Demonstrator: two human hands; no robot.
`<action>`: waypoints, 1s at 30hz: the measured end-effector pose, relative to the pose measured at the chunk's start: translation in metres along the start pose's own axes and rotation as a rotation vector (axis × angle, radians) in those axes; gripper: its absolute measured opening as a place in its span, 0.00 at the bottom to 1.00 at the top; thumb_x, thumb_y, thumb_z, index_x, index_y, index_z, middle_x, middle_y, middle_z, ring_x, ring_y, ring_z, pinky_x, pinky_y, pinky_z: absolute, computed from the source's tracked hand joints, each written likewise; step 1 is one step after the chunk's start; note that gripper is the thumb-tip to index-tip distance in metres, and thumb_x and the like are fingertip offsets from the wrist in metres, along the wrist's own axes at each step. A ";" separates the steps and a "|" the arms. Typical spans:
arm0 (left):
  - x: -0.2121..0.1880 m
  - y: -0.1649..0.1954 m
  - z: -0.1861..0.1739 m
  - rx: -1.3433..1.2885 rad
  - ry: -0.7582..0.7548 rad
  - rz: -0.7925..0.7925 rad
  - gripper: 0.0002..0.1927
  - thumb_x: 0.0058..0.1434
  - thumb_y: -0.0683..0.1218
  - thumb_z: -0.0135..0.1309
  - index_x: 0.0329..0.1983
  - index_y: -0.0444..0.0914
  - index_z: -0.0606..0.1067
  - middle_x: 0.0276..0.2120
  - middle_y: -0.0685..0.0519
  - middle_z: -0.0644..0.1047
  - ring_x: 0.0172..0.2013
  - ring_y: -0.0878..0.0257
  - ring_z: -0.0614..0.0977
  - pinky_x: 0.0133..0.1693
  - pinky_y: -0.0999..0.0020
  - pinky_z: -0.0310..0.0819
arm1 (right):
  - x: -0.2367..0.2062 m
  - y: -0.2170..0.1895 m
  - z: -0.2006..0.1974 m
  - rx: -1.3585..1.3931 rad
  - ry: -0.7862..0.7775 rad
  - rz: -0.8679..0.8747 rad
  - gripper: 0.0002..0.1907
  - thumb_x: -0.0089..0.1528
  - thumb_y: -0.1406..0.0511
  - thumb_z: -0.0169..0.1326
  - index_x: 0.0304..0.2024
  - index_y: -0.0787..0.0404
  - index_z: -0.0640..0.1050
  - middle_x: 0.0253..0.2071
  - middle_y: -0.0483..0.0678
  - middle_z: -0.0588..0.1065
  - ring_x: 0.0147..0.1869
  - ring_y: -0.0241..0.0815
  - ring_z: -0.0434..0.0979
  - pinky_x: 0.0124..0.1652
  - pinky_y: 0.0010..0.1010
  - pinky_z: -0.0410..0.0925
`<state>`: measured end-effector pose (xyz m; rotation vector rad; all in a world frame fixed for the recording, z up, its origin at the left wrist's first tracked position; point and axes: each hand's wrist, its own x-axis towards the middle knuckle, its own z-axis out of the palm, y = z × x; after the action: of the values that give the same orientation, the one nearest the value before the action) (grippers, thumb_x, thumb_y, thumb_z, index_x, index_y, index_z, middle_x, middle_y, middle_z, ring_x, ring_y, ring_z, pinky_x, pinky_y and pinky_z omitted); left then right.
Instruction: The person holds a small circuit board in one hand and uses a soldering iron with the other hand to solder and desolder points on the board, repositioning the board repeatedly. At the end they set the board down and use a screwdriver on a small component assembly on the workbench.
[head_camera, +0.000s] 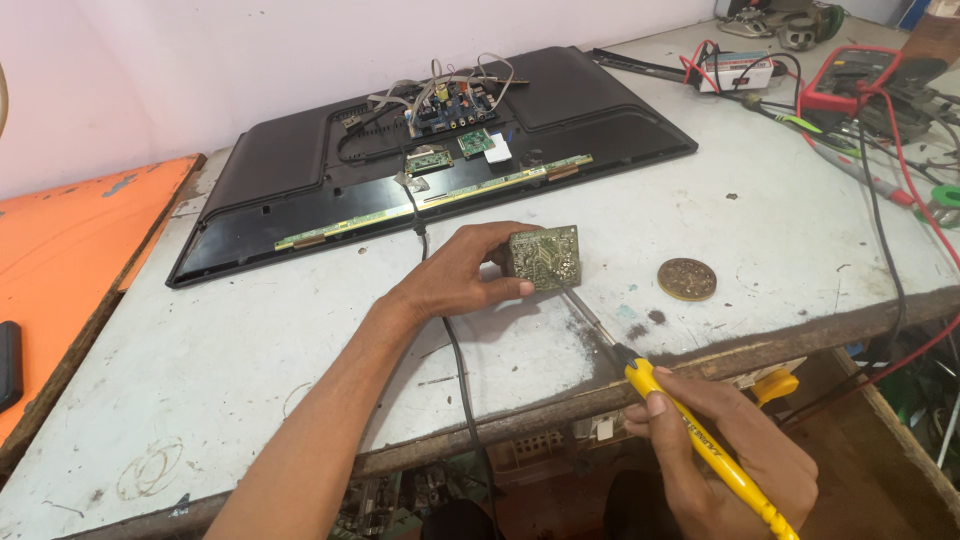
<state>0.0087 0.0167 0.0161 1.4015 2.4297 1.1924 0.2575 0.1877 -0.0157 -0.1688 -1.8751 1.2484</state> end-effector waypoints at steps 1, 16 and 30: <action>-0.001 -0.001 0.000 0.001 0.000 0.000 0.35 0.52 0.50 0.66 0.64 0.39 0.73 0.55 0.46 0.80 0.55 0.55 0.82 0.63 0.54 0.73 | 0.000 -0.001 0.001 0.013 0.006 0.008 0.09 0.62 0.75 0.57 0.44 0.71 0.81 0.38 0.56 0.83 0.36 0.40 0.87 0.38 0.26 0.79; 0.000 -0.003 0.000 0.013 0.006 0.019 0.34 0.52 0.50 0.67 0.63 0.39 0.74 0.53 0.47 0.81 0.54 0.56 0.82 0.61 0.57 0.75 | -0.006 -0.006 0.006 -0.093 0.005 -0.039 0.09 0.59 0.75 0.61 0.42 0.70 0.81 0.32 0.54 0.83 0.36 0.38 0.88 0.38 0.25 0.78; -0.001 0.009 -0.002 -0.005 -0.006 -0.047 0.33 0.52 0.47 0.66 0.62 0.38 0.74 0.49 0.48 0.83 0.43 0.60 0.84 0.53 0.59 0.80 | -0.006 -0.014 0.012 -0.161 0.028 -0.123 0.09 0.58 0.74 0.63 0.41 0.70 0.81 0.35 0.56 0.83 0.37 0.40 0.87 0.36 0.26 0.77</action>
<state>0.0149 0.0179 0.0232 1.3364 2.4396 1.1809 0.2577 0.1696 -0.0099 -0.1532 -1.9317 1.0079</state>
